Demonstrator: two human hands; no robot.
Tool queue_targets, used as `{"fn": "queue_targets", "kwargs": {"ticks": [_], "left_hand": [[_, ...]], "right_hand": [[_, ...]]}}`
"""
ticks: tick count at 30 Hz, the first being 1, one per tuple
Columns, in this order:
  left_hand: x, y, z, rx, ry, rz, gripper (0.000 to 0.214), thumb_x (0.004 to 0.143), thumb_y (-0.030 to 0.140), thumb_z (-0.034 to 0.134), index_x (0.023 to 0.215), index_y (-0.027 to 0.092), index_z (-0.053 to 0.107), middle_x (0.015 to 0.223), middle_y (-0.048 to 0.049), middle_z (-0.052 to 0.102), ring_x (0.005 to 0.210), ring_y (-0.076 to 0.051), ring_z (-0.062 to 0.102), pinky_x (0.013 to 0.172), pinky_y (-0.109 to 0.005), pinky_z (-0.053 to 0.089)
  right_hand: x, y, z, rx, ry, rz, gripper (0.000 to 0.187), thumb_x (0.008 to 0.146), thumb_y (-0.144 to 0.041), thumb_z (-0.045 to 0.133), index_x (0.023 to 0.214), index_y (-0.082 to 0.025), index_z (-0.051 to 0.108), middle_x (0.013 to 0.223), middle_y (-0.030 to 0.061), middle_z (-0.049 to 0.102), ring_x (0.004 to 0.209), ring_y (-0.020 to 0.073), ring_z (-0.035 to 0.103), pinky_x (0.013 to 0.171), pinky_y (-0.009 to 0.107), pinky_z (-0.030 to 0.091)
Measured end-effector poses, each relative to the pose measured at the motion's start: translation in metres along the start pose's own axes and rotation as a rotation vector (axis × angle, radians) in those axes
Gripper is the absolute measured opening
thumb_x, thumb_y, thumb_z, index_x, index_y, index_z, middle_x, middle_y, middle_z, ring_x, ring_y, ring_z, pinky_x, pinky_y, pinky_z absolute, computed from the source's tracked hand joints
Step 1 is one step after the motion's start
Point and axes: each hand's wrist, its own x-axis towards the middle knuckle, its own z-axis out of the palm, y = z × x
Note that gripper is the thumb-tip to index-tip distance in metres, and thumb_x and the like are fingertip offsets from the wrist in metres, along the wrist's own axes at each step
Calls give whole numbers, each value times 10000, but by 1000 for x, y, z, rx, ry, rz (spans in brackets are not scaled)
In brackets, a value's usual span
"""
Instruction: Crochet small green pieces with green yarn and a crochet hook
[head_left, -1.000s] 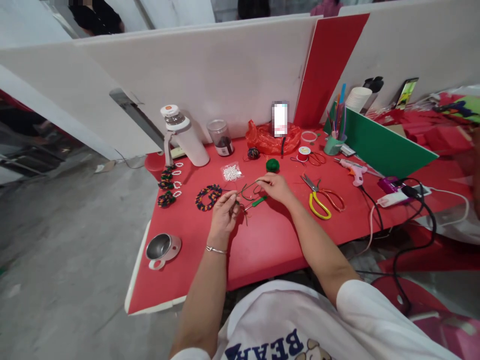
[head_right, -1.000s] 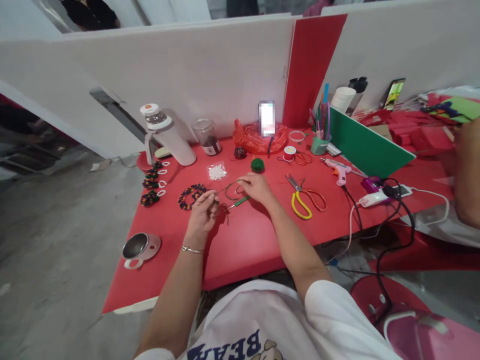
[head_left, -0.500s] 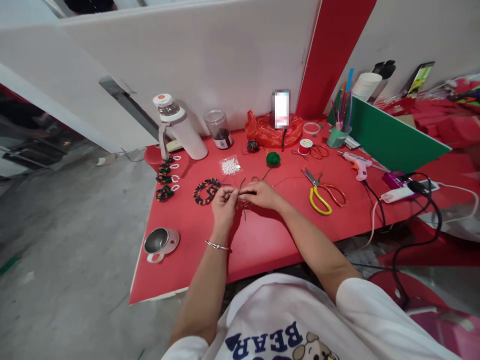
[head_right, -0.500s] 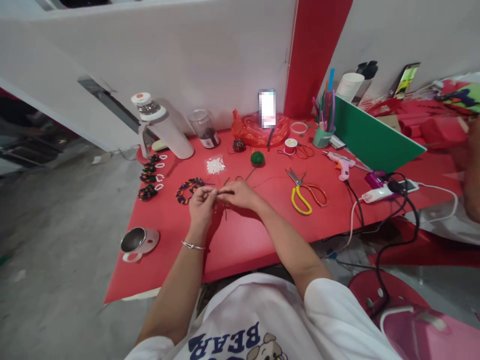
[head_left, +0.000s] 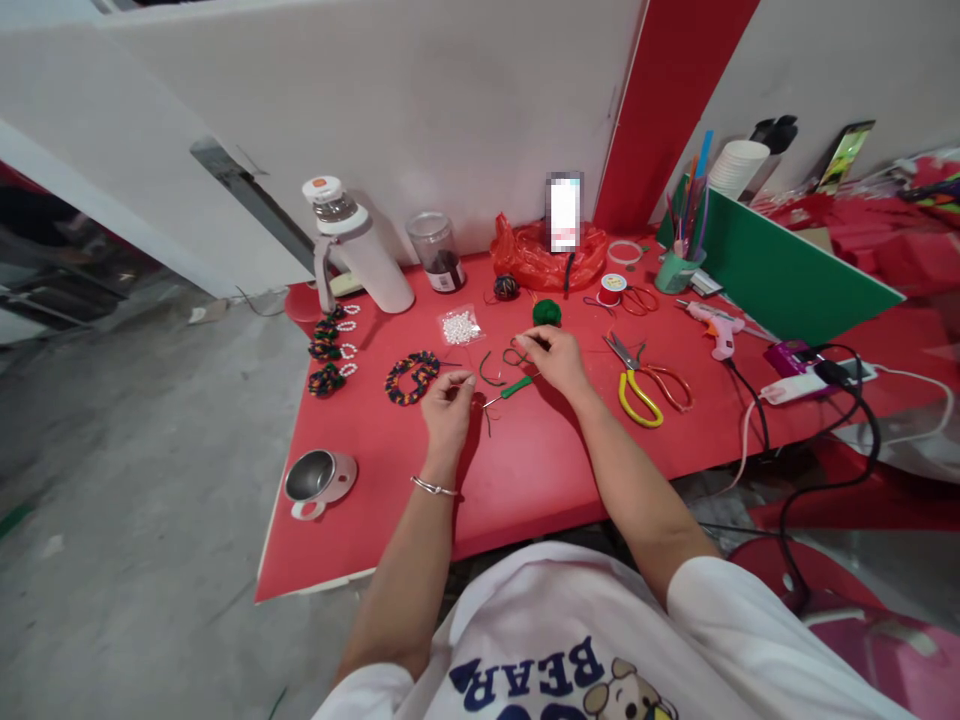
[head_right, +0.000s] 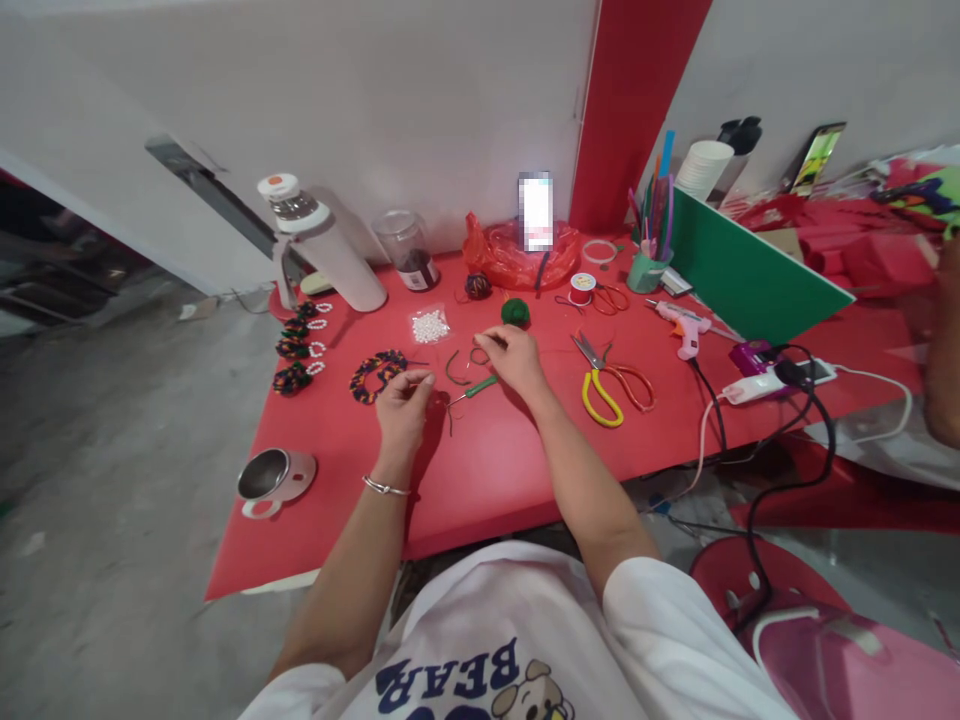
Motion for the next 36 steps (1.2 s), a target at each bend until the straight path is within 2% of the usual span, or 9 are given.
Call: {"fn": "queue_targets", "kwargs": {"ticks": [4, 8, 11, 14, 17, 21, 25, 31, 36], "left_hand": [[-4, -1, 3, 37, -69, 87, 275, 743, 311, 782, 992, 193, 787, 965, -51, 733, 615, -101, 604, 637, -267, 547], [-8, -3, 8, -104, -223, -94, 353, 748, 357, 783, 1046, 169, 779, 856, -64, 751, 659, -171, 693, 632, -315, 586], [-6, -3, 7, -90, -157, -105, 254, 754, 364, 765, 897, 154, 774, 786, -57, 737, 647, -180, 703, 621, -310, 582], [-3, 0, 5, -69, -40, -41, 213, 754, 361, 767, 823, 160, 753, 739, -33, 714, 578, -134, 643, 570, -260, 535], [-4, 6, 5, -168, -88, -82, 240, 738, 388, 788, 809, 162, 746, 654, -11, 685, 512, -110, 571, 523, -238, 489], [-8, 11, 7, -239, -152, -96, 259, 771, 421, 769, 752, 163, 742, 580, 0, 648, 487, -102, 525, 515, -234, 459], [-8, 8, 5, -134, -108, -34, 239, 804, 402, 727, 749, 172, 763, 641, -20, 690, 567, -129, 588, 580, -250, 490], [-2, -1, 0, 154, -85, 126, 145, 815, 301, 702, 749, 202, 785, 704, -33, 716, 677, -170, 627, 688, -283, 497], [-2, -2, 0, 225, -111, 120, 155, 803, 243, 667, 668, 209, 734, 634, -12, 660, 624, -163, 566, 645, -272, 450]], "right_hand": [[-8, -10, 11, 43, -242, -42, 144, 903, -279, 718, 829, -179, 790, 777, 22, 727, 713, 137, 621, 719, 262, 459], [-16, -18, 20, 109, -369, -59, 139, 898, -263, 713, 825, -168, 782, 776, 15, 708, 712, 120, 614, 697, 240, 439], [-18, -20, 20, 152, -394, 15, 205, 892, -318, 713, 770, -158, 752, 707, 2, 673, 676, 117, 585, 666, 239, 425], [-19, -22, 18, 295, -559, 149, 294, 882, -409, 703, 737, -154, 723, 631, -11, 636, 587, 104, 541, 595, 234, 420], [-23, -23, 19, 550, -679, 286, 313, 849, -458, 719, 923, -156, 761, 688, -7, 680, 556, 94, 543, 553, 227, 454], [-26, -22, 26, 660, -629, 340, 459, 838, -372, 735, 1248, -165, 729, 749, -9, 722, 569, 85, 563, 544, 211, 486], [-28, -18, 32, 506, -634, 261, 487, 920, -273, 633, 1395, -173, 659, 754, -7, 749, 582, 101, 621, 566, 220, 517], [-29, -16, 30, -42, -516, -140, 421, 940, -133, 587, 1317, -253, 731, 1102, 64, 827, 955, 183, 764, 926, 323, 565], [-32, -21, 26, -277, -520, -286, 416, 980, -184, 592, 1373, -279, 692, 1230, 76, 796, 1010, 202, 765, 905, 302, 545]]}}
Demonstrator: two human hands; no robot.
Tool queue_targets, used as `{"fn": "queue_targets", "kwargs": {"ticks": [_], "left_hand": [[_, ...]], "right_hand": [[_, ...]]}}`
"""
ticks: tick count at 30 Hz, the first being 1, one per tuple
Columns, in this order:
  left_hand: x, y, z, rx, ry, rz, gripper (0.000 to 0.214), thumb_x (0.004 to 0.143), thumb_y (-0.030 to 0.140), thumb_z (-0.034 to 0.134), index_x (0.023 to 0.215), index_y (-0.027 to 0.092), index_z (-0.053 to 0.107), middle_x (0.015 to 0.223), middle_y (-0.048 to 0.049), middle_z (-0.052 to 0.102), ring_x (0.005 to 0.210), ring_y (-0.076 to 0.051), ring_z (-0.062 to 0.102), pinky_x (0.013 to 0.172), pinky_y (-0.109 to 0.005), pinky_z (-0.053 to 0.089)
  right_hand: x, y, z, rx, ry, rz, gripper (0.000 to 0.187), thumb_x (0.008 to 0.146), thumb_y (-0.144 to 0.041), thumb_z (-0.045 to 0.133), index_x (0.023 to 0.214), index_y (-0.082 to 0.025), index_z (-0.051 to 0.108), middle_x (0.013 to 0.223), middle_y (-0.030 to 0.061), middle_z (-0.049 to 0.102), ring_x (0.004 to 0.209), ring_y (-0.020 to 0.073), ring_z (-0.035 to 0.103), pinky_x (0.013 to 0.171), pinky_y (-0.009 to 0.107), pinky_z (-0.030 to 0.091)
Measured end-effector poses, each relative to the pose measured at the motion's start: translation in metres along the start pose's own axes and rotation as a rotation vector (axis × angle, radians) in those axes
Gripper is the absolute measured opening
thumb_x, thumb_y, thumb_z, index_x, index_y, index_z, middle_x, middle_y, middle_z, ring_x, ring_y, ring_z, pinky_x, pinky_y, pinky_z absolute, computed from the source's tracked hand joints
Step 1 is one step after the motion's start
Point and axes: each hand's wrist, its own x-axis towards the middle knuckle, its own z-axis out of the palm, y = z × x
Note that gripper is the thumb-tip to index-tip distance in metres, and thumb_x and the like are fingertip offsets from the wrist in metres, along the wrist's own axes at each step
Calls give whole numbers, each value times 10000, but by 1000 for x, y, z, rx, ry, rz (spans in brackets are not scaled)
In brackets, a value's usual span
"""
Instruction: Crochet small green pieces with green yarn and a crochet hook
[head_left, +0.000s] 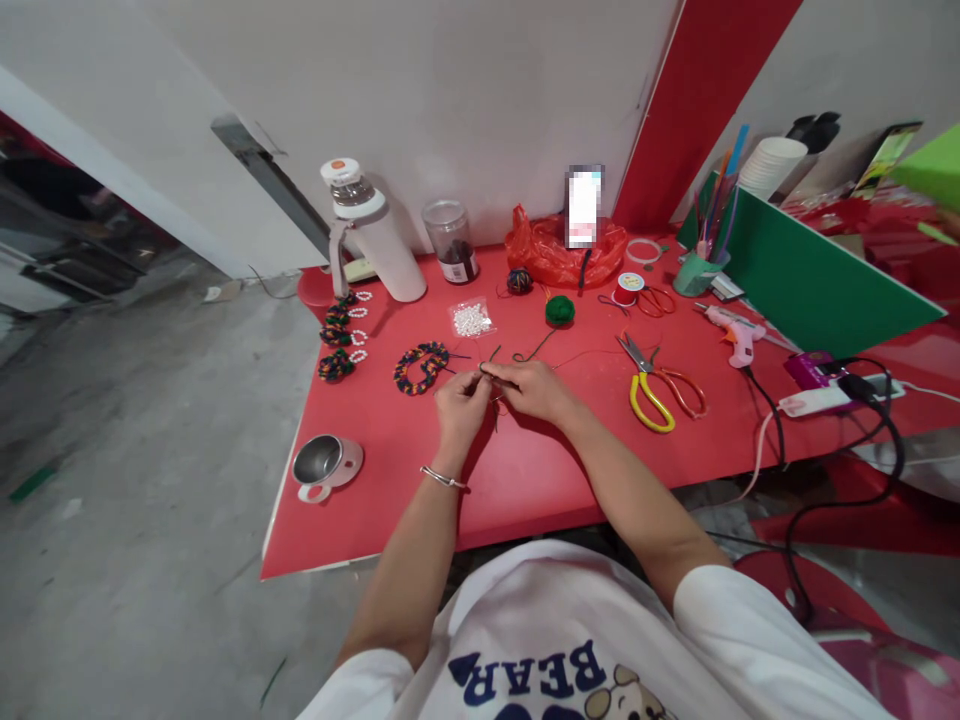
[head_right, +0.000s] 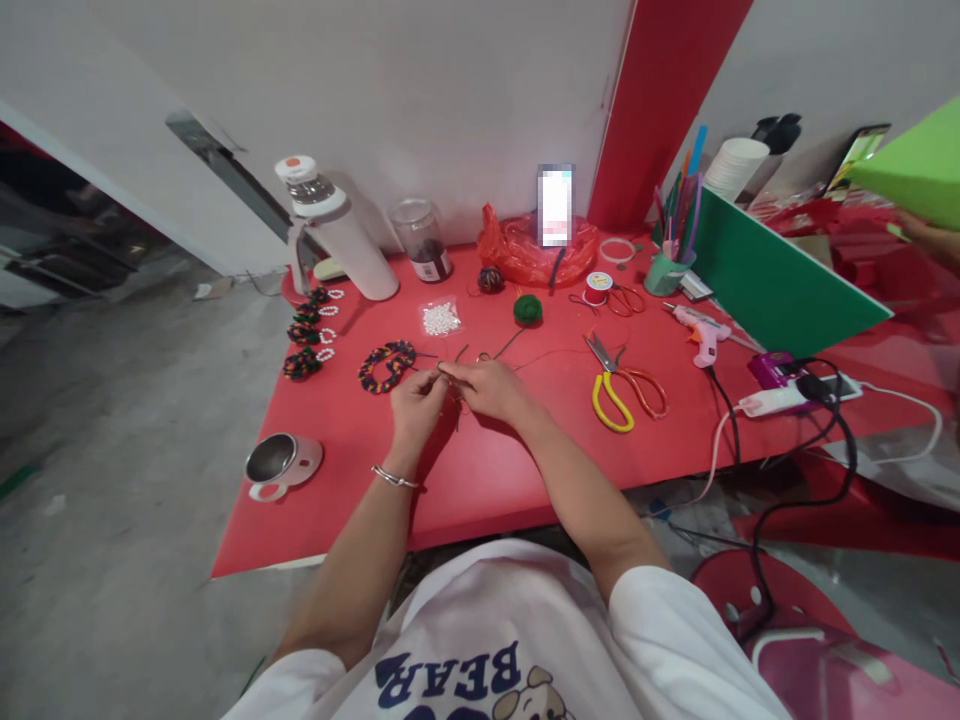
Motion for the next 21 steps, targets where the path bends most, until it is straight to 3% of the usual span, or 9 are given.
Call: {"fn": "queue_targets", "kwargs": {"ticks": [5, 11, 18, 21], "left_hand": [[-1, 3, -1, 20, -1, 40, 238, 828, 247, 626, 599, 203, 675, 601, -3, 613, 602, -152, 533, 625, -269, 408], [-3, 6, -1, 45, 17, 31, 270, 831, 232, 628, 563, 205, 647, 591, -13, 620, 595, -160, 551, 607, -275, 403], [-4, 6, 3, -60, -32, -75, 237, 810, 269, 646, 585, 198, 670, 535, 2, 576, 544, -147, 523, 556, -260, 402], [-4, 7, 4, -129, -38, -115, 232, 796, 322, 671, 597, 202, 677, 516, 10, 553, 525, -141, 502, 527, -253, 393]], "right_hand": [[0, -2, -1, -104, -28, -10, 414, 990, -197, 605, 1395, -258, 667, 1181, 88, 809, 949, 206, 757, 815, 288, 508], [0, -3, -5, -204, -44, -38, 213, 977, -209, 658, 1178, -229, 726, 1060, 86, 811, 890, 200, 718, 727, 280, 423], [0, -8, -3, -269, -30, 54, 105, 980, -275, 664, 1059, -211, 690, 949, 80, 789, 791, 208, 677, 664, 290, 377], [1, -6, -3, -252, -4, 7, 71, 976, -224, 642, 1020, -207, 695, 969, 78, 779, 846, 212, 681, 717, 291, 429]]}}
